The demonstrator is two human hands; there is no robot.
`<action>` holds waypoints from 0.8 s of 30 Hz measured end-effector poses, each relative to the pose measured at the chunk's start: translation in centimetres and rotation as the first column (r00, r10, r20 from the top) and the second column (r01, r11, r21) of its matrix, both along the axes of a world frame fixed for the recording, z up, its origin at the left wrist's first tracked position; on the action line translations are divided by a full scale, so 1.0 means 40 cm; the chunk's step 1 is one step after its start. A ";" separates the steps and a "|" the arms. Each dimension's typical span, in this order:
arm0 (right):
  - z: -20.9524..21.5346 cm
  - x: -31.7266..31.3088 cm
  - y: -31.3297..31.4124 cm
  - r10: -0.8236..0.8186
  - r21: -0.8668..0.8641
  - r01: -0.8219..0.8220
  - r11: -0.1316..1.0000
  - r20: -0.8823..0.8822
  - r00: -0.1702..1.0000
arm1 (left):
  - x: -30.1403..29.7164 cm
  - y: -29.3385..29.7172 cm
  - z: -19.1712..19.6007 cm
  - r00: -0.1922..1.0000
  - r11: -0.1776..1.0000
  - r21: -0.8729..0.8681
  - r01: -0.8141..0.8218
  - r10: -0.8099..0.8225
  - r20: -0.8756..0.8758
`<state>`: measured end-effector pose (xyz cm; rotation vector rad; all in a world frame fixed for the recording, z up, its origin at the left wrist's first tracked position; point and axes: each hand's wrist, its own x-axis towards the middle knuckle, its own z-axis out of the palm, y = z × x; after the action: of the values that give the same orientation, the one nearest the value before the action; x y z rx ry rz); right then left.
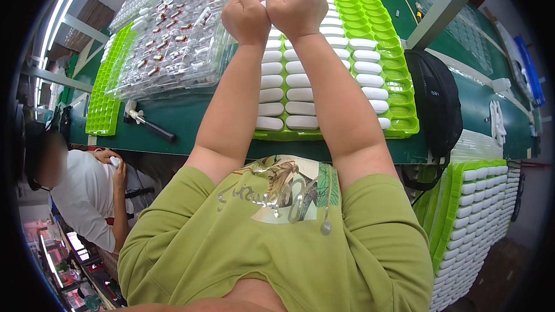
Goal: The person repeatedly picks up white plastic casing halves and small internal components from a green tray. They insert the components into the casing, close the halves together, and place the assembled units into a clear plastic packaging tray. The process is repetitive and involves handling multiple identical units.
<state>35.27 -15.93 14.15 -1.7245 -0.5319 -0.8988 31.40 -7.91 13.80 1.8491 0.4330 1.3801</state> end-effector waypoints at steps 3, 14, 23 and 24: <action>0.018 0.000 -0.025 0.034 0.028 -0.036 0.999 0.059 0.998 | -0.018 0.002 -0.004 0.979 0.980 0.010 0.198 -0.199 0.034; -0.046 -0.123 -0.147 0.370 -0.063 -0.364 0.929 0.135 0.919 | -0.244 0.002 -0.071 0.505 0.388 -0.427 0.817 -0.838 0.205; -0.113 -0.188 -0.249 0.774 0.591 -0.561 0.579 -0.616 0.150 | -0.289 0.005 -0.133 0.432 0.366 -0.399 0.841 -0.898 0.086; -0.123 -0.185 -0.258 0.790 0.598 -0.573 0.561 -0.594 0.153 | -0.288 0.003 -0.133 0.398 0.301 -0.433 0.850 -0.905 0.152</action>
<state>27.86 -26.24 9.23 -1.2093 -0.4427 0.5897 19.88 -7.77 8.47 1.3516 -0.2447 0.3102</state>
